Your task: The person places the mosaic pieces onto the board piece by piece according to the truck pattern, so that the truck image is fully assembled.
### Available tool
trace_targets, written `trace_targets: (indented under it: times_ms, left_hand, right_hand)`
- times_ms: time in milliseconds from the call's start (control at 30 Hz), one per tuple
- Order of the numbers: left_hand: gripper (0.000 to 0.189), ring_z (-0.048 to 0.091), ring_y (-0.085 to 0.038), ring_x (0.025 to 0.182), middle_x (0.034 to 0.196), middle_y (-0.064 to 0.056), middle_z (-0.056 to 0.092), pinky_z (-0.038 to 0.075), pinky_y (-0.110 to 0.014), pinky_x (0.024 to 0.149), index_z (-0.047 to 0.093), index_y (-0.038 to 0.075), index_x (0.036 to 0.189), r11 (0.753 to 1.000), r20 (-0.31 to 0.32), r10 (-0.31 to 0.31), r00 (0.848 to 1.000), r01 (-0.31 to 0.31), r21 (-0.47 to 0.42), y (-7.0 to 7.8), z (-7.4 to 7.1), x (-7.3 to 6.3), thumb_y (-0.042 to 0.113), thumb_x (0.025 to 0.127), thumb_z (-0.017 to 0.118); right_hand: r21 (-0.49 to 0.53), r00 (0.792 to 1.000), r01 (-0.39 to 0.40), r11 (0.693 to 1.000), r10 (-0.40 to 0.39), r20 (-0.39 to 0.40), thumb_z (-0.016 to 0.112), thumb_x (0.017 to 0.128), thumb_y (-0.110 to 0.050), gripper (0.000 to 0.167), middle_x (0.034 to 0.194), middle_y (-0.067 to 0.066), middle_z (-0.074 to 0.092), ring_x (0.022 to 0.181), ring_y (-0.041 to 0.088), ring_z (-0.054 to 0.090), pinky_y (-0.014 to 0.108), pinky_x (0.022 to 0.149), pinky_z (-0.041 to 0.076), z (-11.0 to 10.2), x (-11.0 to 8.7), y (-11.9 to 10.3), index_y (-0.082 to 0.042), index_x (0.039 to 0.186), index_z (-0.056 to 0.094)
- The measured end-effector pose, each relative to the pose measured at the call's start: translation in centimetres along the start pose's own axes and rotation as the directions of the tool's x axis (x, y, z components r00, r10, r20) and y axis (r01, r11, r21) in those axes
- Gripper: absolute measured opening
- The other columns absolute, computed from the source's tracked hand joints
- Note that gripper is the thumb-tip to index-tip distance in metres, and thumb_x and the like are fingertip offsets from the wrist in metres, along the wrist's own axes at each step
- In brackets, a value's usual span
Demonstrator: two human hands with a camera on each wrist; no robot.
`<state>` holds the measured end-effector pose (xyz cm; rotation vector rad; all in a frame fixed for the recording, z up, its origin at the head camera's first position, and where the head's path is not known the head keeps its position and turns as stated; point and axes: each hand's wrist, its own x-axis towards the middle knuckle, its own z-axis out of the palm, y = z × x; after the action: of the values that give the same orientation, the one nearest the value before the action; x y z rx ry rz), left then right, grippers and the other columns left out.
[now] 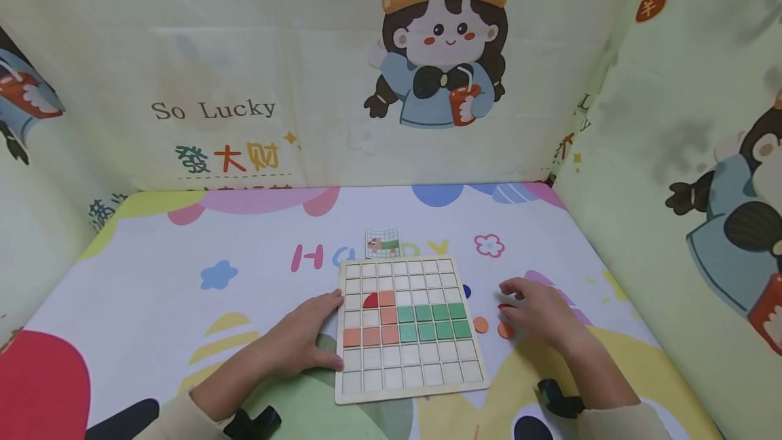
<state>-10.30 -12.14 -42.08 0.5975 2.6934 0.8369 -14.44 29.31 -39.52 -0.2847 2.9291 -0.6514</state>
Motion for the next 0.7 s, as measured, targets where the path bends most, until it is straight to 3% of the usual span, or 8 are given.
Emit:
trace_targets:
  times_ms: [167,333,700]
  left_hand:
    - [0.104,0.033,-0.033,0.143,0.158,-0.014,0.035,0.035,-0.053,0.111,0.037,0.001,0.151,1.0,0.005,0.001,1.0,-0.001,-0.002,-0.06,0.03,-0.01,0.049,0.073,0.086]
    - [0.105,0.033,-0.033,0.143,0.158,-0.014,0.035,0.035,-0.053,0.111,0.037,0.001,0.151,1.0,0.009,-0.003,1.0,0.003,-0.004,0.0,0.04,-0.02,0.05,0.073,0.086]
    - [0.105,0.033,-0.033,0.143,0.158,-0.014,0.035,0.035,-0.053,0.111,0.038,0.001,0.151,1.0,0.005,-0.008,1.0,0.008,-0.006,-0.01,0.08,0.0,0.05,0.072,0.087]
  right_hand:
    - [0.005,1.0,-0.007,1.0,0.007,0.029,0.079,0.085,-0.019,0.044,0.104,0.009,0.069,0.098,0.033,0.06,0.05,0.083,0.055,0.19,-0.03,0.45,0.004,0.12,0.065]
    - [-0.01,1.0,-0.012,1.0,0.012,0.013,0.08,0.084,-0.017,0.043,0.098,0.007,0.066,0.089,0.027,0.059,0.043,0.077,0.055,0.34,0.08,0.66,0.005,0.117,0.065]
    - [-0.017,1.0,0.01,1.0,-0.01,0.017,0.08,0.084,-0.016,0.026,0.085,-0.001,0.061,0.079,0.02,0.055,0.038,0.07,0.051,0.28,0.41,0.77,0.0,0.102,0.069]
